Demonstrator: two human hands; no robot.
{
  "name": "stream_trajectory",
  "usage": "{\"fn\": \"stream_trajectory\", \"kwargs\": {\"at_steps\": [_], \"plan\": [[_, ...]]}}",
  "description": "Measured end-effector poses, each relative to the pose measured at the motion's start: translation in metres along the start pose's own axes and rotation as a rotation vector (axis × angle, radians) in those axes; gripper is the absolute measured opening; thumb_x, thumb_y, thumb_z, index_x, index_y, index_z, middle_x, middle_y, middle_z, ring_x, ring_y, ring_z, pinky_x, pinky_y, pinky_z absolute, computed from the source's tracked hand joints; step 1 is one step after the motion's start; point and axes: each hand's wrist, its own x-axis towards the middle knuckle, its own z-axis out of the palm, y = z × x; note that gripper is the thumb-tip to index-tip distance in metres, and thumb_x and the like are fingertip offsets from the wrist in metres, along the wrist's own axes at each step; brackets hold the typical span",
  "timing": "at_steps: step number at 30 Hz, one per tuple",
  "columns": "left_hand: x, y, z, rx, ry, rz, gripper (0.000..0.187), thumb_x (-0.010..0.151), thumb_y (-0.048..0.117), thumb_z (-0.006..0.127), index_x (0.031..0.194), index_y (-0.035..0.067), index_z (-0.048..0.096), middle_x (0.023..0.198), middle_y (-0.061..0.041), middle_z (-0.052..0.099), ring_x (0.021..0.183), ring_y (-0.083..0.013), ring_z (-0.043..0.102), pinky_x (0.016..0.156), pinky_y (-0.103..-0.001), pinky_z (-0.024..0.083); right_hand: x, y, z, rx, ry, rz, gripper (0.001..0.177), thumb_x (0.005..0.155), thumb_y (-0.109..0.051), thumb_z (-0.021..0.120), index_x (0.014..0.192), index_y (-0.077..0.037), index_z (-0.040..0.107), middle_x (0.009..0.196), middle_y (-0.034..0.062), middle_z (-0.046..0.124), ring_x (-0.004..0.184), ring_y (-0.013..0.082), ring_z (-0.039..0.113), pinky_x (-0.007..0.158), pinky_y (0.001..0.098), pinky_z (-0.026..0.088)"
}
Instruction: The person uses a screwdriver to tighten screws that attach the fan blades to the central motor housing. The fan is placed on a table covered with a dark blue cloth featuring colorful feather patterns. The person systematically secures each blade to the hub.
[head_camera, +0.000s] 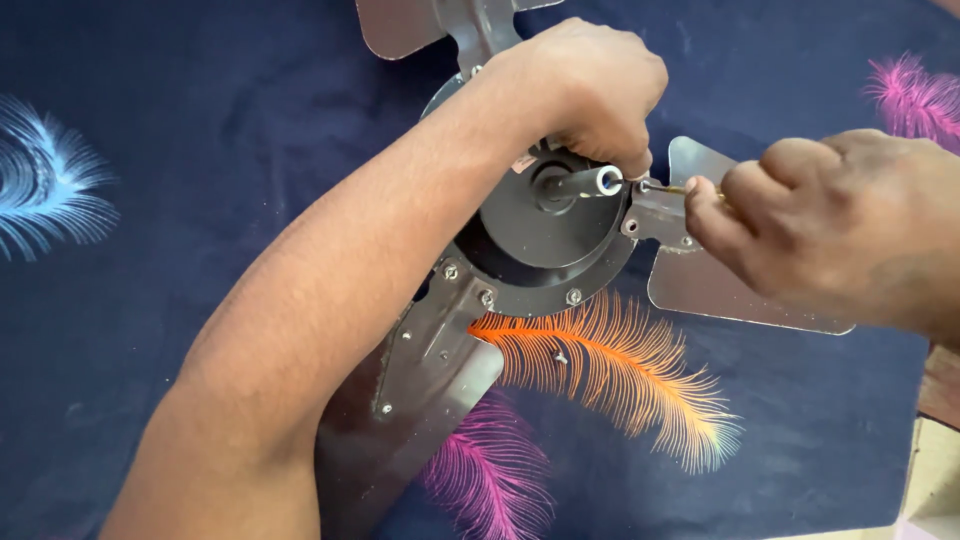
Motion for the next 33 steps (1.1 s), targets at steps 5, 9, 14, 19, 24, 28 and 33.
{"fn": "stream_trajectory", "kwargs": {"at_steps": [5,9,14,19,24,28,33], "plan": [[0.003,-0.002,0.004,0.005,0.012,0.015,0.036,0.071,0.037,0.079,0.087,0.004,0.076,0.088,-0.017,0.073,0.083,-0.0314,0.073,0.073,-0.043,0.058,0.014,-0.011,-0.013,0.236,-0.211,0.367,0.032,0.084,-0.031,0.067,0.113,-0.021,0.073,0.074,-0.0035,0.063,0.069,0.015,0.067,0.055,0.0317,0.053],[0.004,0.0,0.002,0.032,0.014,0.033,0.035,0.072,0.035,0.078,0.087,0.004,0.078,0.087,-0.017,0.074,0.083,-0.0316,0.073,0.073,-0.043,0.058,0.025,-0.013,-0.024,0.519,-0.313,0.724,0.017,0.1,-0.035,0.064,0.109,-0.024,0.074,0.076,-0.0009,0.07,0.068,0.0207,0.07,0.058,0.0379,0.054],[-0.003,0.003,-0.003,-0.001,-0.032,-0.026,0.035,0.073,0.038,0.078,0.085,0.005,0.076,0.086,-0.015,0.075,0.078,-0.0312,0.074,0.072,-0.043,0.059,0.025,-0.003,-0.029,0.623,-0.587,0.795,0.029,0.096,-0.044,0.066,0.119,-0.028,0.071,0.077,-0.002,0.072,0.066,0.0187,0.071,0.063,0.0346,0.056],[0.0,0.001,-0.001,-0.003,-0.038,0.009,0.036,0.073,0.041,0.079,0.083,0.006,0.077,0.085,-0.014,0.075,0.078,-0.0304,0.073,0.072,-0.044,0.057,0.007,0.004,-0.014,0.251,-0.057,0.216,0.04,0.079,-0.021,0.07,0.119,-0.015,0.071,0.084,-0.0029,0.065,0.08,0.0173,0.068,0.058,0.0309,0.053],[0.002,0.001,-0.001,0.011,-0.027,0.023,0.036,0.074,0.041,0.079,0.083,0.006,0.077,0.085,-0.014,0.074,0.079,-0.0306,0.073,0.072,-0.044,0.057,-0.005,0.008,0.011,-0.041,-0.02,-0.19,0.045,0.083,-0.016,0.068,0.125,0.001,0.067,0.079,0.003,0.06,0.069,0.0182,0.062,0.048,0.0311,0.048],[0.001,0.0,0.002,-0.004,0.001,0.023,0.036,0.073,0.038,0.08,0.085,0.004,0.077,0.085,-0.015,0.074,0.079,-0.0301,0.073,0.072,-0.043,0.057,-0.007,-0.001,0.007,0.254,-0.268,0.27,0.053,0.072,-0.03,0.07,0.125,-0.02,0.069,0.082,-0.0049,0.063,0.075,0.0121,0.069,0.056,0.0282,0.053],[0.003,-0.001,0.007,-0.035,-0.011,-0.024,0.033,0.074,0.032,0.078,0.088,0.002,0.076,0.085,-0.016,0.074,0.077,-0.0304,0.074,0.07,-0.045,0.058,0.02,-0.013,-0.017,0.651,-0.316,0.82,0.017,0.1,-0.029,0.065,0.11,-0.019,0.075,0.077,0.0019,0.072,0.065,0.0185,0.07,0.06,0.0353,0.055]]}}
